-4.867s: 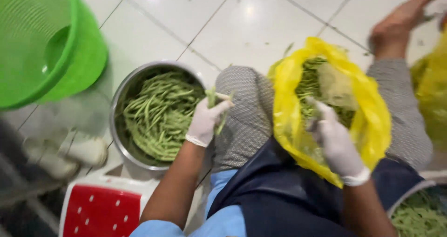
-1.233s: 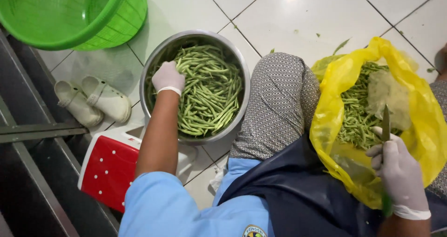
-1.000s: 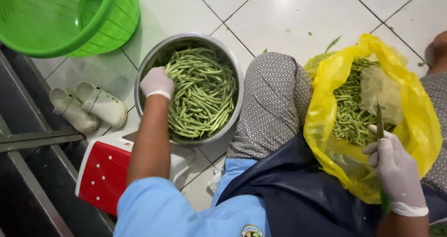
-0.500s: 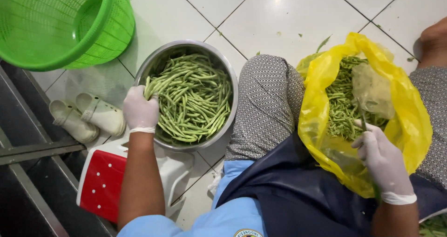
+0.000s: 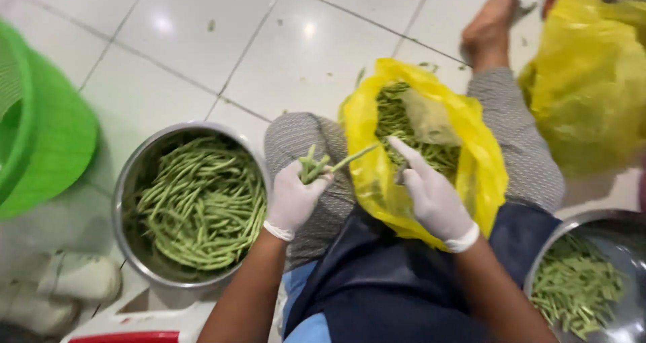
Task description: Trimming and cutting green beans manually using a knife while sitting on the floor.
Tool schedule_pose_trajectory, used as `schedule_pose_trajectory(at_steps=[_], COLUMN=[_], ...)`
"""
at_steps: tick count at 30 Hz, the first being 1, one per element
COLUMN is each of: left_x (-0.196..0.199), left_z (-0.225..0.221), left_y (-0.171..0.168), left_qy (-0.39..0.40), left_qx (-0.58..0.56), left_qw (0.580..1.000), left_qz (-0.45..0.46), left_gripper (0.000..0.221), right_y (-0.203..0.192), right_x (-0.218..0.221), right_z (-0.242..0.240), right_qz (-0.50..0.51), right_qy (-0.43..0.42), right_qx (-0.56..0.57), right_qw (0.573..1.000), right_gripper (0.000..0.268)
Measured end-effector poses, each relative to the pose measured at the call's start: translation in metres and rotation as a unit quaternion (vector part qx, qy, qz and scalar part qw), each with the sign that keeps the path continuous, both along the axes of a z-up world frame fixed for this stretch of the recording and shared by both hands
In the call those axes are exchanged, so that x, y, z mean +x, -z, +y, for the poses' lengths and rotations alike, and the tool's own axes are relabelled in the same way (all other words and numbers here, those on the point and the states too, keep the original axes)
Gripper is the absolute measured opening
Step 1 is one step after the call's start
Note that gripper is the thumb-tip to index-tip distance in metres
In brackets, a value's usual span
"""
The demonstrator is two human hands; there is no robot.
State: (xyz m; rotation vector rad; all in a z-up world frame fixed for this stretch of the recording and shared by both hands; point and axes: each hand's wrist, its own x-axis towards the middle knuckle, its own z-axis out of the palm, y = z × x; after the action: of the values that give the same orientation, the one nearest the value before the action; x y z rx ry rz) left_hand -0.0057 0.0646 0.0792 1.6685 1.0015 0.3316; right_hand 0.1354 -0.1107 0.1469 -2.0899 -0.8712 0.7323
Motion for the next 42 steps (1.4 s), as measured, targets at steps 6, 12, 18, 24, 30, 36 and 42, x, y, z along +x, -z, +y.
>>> schedule_pose_trajectory(at_steps=[6,12,18,24,30,36,42], left_x=[0.031,0.035,0.035,0.040,0.068,0.089,0.103], left_z=[-0.029,-0.033,-0.042,-0.041,-0.053,-0.041,-0.046], left_y=[-0.008,-0.018,-0.012,0.015,0.012,-0.015,0.013], left_qy=[0.068,0.114,0.204,0.292,0.194,0.051,0.008], left_qx=[-0.070,-0.069,0.027,0.158,-0.065,-0.177,-0.224], left_qw=[0.995,0.991,0.978,0.943,0.955,0.938,0.908], left_qz=[-0.036,-0.026,0.022,-0.009,-0.215,-0.294,-0.354], left_gripper=[0.015,0.015,0.023,0.012,0.005,0.015,0.018], right_y=[0.024,0.046,0.045,0.049,0.047,0.074,0.069], right_x=[0.014,0.015,0.019,0.017,0.020,0.047,0.036], right_z=[-0.012,-0.020,-0.020,-0.031,-0.032,-0.043,-0.047], right_qz=[0.020,0.020,0.024,0.293,0.312,0.071,0.293], right_qy=[0.052,0.075,0.104,0.175,0.167,0.154,0.182], right_qx=[-0.007,0.011,0.036,0.179,0.205,-0.069,0.068], right_qw=[0.998,0.997,0.994,0.923,0.913,0.983,0.936], right_gripper=[0.035,0.027,0.034,0.048,0.049,0.040,0.055])
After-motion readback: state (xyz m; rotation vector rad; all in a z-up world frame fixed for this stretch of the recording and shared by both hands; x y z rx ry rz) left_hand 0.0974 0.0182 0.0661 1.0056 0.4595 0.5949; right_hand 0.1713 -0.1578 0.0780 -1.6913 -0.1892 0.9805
